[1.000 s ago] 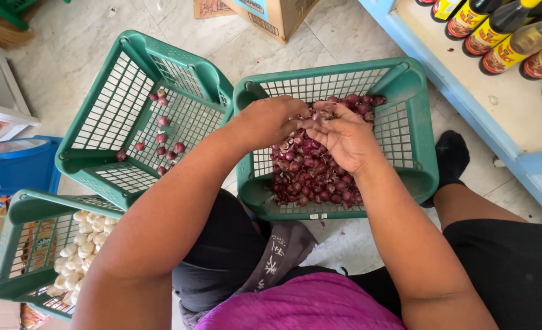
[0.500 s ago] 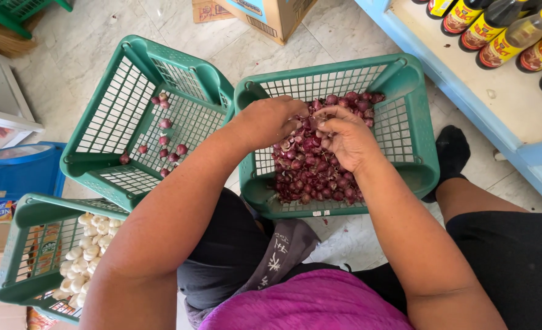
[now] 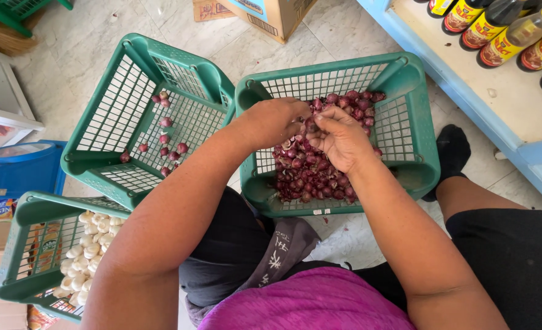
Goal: The person is sorting and cleaning small red onions, moving them between plastic baskets on the floor.
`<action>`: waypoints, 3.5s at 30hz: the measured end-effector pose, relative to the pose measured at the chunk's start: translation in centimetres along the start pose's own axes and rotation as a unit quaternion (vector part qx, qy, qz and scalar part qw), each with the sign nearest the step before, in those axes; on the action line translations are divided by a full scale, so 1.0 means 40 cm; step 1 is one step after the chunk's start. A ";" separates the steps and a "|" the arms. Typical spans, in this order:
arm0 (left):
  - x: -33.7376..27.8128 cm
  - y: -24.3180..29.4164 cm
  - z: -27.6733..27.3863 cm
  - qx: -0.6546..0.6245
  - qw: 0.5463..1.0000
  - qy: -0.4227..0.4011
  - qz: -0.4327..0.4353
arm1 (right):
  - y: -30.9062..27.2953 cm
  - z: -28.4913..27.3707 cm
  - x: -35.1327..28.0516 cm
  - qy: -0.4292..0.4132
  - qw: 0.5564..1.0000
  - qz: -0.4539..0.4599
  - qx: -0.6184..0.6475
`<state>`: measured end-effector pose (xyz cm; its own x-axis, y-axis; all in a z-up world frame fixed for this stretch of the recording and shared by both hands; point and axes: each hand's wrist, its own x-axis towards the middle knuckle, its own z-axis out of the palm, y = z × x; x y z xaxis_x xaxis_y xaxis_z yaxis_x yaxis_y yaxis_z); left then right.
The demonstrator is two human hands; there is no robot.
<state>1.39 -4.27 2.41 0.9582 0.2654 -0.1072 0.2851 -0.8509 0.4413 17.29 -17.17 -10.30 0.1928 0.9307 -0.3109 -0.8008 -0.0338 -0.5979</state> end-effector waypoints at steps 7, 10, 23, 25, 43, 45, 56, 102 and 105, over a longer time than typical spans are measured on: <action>-0.001 0.001 -0.002 -0.030 0.999 0.000 -0.016 | 0.012 0.028 -0.007 0.040 0.998 -0.047 0.010; 0.001 -0.006 0.008 -0.049 0.999 0.015 0.003 | 0.016 0.046 -0.019 0.058 0.996 -0.069 0.027; 0.013 -0.002 0.026 -0.048 0.998 0.029 0.024 | 0.033 0.050 -0.028 0.012 0.996 -0.067 0.063; 0.016 -0.006 0.030 -0.051 0.998 0.027 0.027 | 0.029 0.053 -0.034 0.012 0.996 -0.059 0.063; 0.009 0.002 0.016 0.045 0.997 0.032 -0.048 | 0.020 0.046 -0.039 0.018 0.998 -0.019 0.052; 0.008 0.003 0.013 0.056 0.997 0.027 -0.050 | 0.020 0.043 -0.039 -0.013 0.999 -0.012 0.050; 0.006 0.010 0.017 -0.029 1.000 0.001 -0.010 | 0.046 0.001 -0.009 0.059 0.993 -0.073 0.071; -0.289 -0.316 -0.117 0.059 0.917 0.000 -0.395 | 0.153 -0.325 0.019 0.047 0.588 0.040 -0.807; -0.374 -0.386 -0.125 0.070 0.894 -0.020 -0.442 | 0.217 -0.255 -0.021 0.000 0.591 -0.011 -0.806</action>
<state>-17.46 7.15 1.67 0.3562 0.8483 -0.3918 0.9293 -0.3655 0.0535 15.95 -21.97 -22.74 0.1929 0.9375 -0.2896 0.7841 -0.3247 -0.5289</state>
